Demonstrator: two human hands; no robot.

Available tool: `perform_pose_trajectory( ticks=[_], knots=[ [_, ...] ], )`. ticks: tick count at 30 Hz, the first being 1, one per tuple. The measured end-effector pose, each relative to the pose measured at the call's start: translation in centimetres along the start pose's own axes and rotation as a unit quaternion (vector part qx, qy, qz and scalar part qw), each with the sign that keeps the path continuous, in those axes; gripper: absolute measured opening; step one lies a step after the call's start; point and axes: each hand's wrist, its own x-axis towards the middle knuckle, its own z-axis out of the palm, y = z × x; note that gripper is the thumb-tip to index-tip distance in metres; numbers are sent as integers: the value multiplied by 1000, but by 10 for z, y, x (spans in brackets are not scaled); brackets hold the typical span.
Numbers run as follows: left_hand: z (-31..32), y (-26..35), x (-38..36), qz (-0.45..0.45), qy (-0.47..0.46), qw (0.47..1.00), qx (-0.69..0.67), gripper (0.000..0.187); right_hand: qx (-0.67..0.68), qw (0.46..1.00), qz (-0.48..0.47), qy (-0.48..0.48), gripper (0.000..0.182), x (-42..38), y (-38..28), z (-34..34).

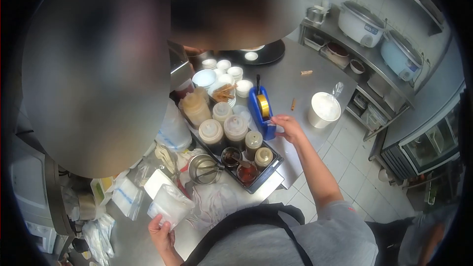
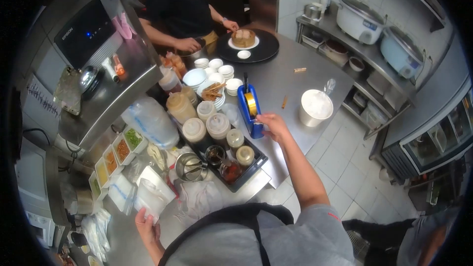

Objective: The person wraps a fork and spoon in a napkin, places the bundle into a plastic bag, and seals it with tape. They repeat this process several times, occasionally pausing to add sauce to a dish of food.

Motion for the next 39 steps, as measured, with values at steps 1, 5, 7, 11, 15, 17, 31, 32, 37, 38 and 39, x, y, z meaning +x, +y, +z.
perform_pose_trajectory(
  ticks=[1,5,7,11,15,17,31,32,37,38,39],
  knots=[
    [-1,-1,0,-9,-4,1000,2,35,-2,1000,4,-4,40,-4,1,-1],
    [-4,-5,2,-16,-15,1000,7,35,-37,999,31,-2,47,-13,22,-8],
    [-4,-5,3,-27,-14,1000,3,35,-69,997,11,32,36,-8,38,-11],
    [4,-4,7,-29,-32,999,-12,36,-168,976,-127,54,23,8,48,-14],
    [12,-1,12,-9,-28,1000,-2,36,-514,789,-331,65,16,8,66,-38],
    [26,9,12,-36,8,993,108,34,-412,863,-288,49,19,-9,64,-43],
    [60,52,11,189,85,882,422,30,-161,804,-118,-561,52,-207,-37,224],
    [58,56,7,190,92,874,437,30,-108,814,-125,-557,46,-206,-21,243],
    [42,71,-1,212,127,855,457,31,-45,850,-155,-501,24,-214,6,303],
    [39,74,-2,229,136,848,459,31,-45,848,-151,-506,24,-214,9,309],
    [36,77,-4,245,143,840,462,31,-50,857,-147,-492,23,-214,13,316]
  ],
)
